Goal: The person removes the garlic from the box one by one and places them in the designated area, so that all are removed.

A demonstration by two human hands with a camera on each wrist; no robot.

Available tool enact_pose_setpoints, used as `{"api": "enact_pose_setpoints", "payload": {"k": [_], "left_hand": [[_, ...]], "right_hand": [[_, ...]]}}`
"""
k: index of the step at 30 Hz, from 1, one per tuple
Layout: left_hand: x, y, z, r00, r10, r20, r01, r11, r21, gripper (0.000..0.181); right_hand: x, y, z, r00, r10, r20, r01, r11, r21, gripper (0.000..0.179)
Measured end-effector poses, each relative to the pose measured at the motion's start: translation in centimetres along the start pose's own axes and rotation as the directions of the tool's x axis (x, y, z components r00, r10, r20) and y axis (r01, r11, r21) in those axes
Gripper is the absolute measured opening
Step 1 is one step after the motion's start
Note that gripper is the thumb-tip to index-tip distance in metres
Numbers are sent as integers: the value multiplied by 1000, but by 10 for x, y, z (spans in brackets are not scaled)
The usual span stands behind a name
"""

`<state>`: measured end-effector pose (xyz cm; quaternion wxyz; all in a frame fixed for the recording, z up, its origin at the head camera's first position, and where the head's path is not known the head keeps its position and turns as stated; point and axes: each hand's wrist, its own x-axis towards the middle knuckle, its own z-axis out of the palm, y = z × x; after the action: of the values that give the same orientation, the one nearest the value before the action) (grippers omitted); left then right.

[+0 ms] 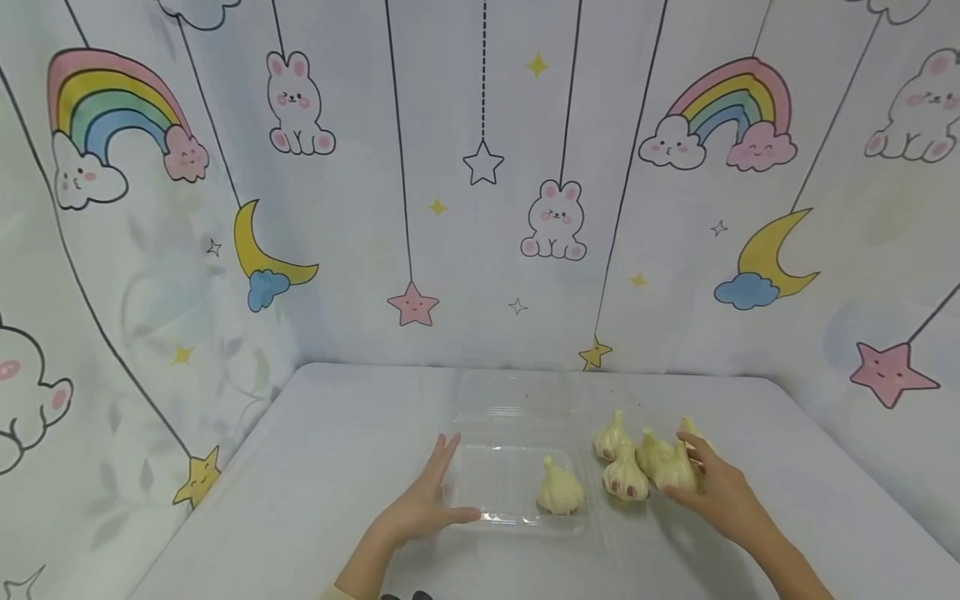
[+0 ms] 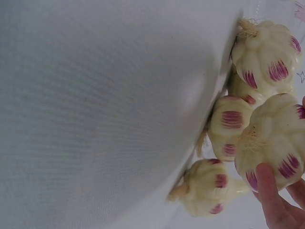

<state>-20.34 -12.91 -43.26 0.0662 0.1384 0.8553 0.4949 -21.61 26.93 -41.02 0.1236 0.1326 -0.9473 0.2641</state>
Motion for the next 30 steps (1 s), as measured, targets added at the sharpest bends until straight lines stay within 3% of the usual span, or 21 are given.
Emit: {"api": "enact_pose_setpoints", "payload": {"k": [16,30], "left_hand": [[0,1,0,1000,-17,-5,17,1000,-5,106],[-1,1,0,1000,-17,-4,17,1000,7,105]], "right_hand": [[8,2,9,999,-2,52,4,999,-51,74],[8,7,19,999,-17,49,20,998,-62,73]]}}
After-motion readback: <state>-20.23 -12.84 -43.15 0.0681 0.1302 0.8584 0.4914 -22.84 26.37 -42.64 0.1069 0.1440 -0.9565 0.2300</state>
